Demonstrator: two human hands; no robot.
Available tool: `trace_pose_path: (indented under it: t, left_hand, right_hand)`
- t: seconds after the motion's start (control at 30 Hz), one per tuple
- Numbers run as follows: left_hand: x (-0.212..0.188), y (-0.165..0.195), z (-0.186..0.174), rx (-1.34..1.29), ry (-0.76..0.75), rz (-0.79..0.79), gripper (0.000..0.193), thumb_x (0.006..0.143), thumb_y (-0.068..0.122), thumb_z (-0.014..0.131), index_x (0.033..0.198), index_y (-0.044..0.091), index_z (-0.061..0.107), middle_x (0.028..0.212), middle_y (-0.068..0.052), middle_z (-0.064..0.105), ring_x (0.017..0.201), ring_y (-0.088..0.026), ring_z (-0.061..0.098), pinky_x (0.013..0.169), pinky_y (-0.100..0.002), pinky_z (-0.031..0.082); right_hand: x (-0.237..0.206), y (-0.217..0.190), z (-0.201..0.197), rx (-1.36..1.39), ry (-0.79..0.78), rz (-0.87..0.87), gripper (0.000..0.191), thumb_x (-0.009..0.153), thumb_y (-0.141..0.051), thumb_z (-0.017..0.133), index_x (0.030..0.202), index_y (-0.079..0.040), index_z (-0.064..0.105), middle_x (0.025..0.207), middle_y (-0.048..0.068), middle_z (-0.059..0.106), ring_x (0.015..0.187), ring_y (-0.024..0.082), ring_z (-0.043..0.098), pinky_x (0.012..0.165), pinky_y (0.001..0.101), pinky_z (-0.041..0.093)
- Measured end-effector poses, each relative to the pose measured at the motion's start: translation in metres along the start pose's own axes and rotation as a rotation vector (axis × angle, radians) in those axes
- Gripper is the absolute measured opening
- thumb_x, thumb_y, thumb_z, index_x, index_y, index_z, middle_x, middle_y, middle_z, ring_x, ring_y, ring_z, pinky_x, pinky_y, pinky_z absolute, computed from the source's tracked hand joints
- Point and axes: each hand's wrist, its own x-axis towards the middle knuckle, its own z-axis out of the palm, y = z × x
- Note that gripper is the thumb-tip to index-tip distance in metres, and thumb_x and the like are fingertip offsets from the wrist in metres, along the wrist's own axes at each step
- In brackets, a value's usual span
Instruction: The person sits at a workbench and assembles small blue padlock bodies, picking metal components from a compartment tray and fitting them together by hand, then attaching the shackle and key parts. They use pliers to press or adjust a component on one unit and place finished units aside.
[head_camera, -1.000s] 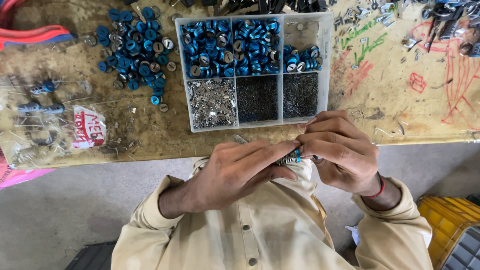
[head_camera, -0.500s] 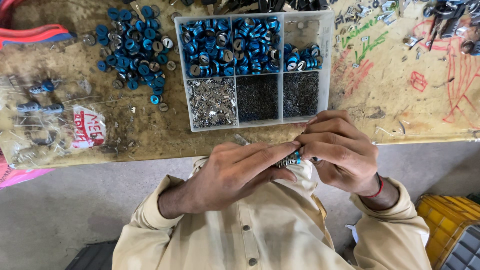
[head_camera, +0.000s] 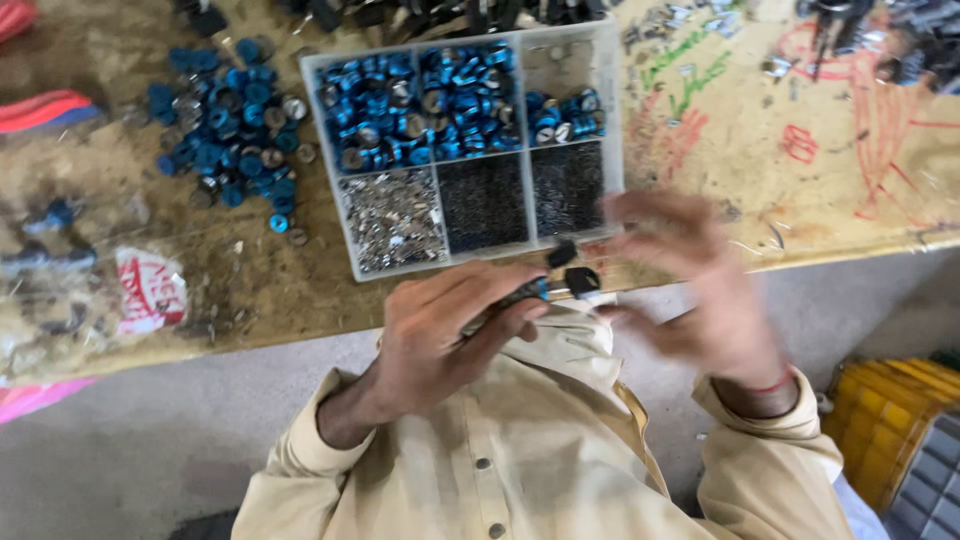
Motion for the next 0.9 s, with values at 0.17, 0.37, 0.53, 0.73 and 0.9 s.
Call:
trace_pose_path:
  t: [0.17,0.37,0.53,0.73,0.9]
  left_hand:
    - [0.001,-0.009,0.003,-0.095,-0.038,-0.022,0.029,0.099,0.004,0.074,0.127,0.002,0.067,0.105,-0.009,0.075,0.08,-0.011,0.079,0.064,-0.024,0.061]
    - [0.003,-0.015,0.013,-0.076,-0.094,0.0,0.029,0.097,0.006,0.076,0.125,0.004,0.068,0.102,-0.008,0.073,0.073,-0.011,0.073,0.062,-0.027,0.056]
    - [0.003,-0.014,0.019,-0.086,-0.097,-0.016,0.029,0.098,0.006,0.076,0.126,0.004,0.067,0.102,-0.007,0.072,0.072,-0.01,0.072,0.06,-0.026,0.056]
    - [0.003,-0.009,0.023,-0.048,-0.048,0.07,0.035,0.098,0.008,0.077,0.13,0.004,0.063,0.103,-0.007,0.071,0.073,-0.01,0.07,0.063,-0.027,0.058]
    - [0.002,-0.005,0.024,0.053,-0.046,0.108,0.04,0.095,0.01,0.082,0.13,0.005,0.064,0.095,-0.005,0.068,0.074,-0.014,0.069,0.062,-0.03,0.057]
  right_hand:
    - [-0.014,0.106,-0.048,-0.147,0.432,0.216,0.021,0.107,0.012,0.056,0.123,-0.001,0.062,0.119,0.013,0.068,0.098,0.019,0.07,0.088,0.0303,0.059]
    - [-0.038,0.212,-0.019,-0.498,0.28,0.198,0.02,0.1,0.014,0.072,0.119,0.007,0.071,0.105,0.016,0.065,0.081,0.023,0.063,0.07,0.034,0.05]
    - [-0.015,0.197,-0.011,-0.515,0.315,0.151,0.018,0.096,0.014,0.079,0.105,0.005,0.066,0.1,0.016,0.063,0.085,0.026,0.064,0.072,0.0336,0.05]
    - [-0.01,0.108,-0.029,0.266,0.298,0.318,0.015,0.109,0.018,0.062,0.115,0.006,0.055,0.105,0.014,0.071,0.086,0.018,0.071,0.078,0.026,0.061]
    - [0.005,0.014,-0.037,0.44,-0.004,-0.033,0.028,0.079,0.016,0.056,0.102,0.002,0.064,0.098,0.013,0.071,0.091,0.02,0.075,0.082,0.0351,0.064]
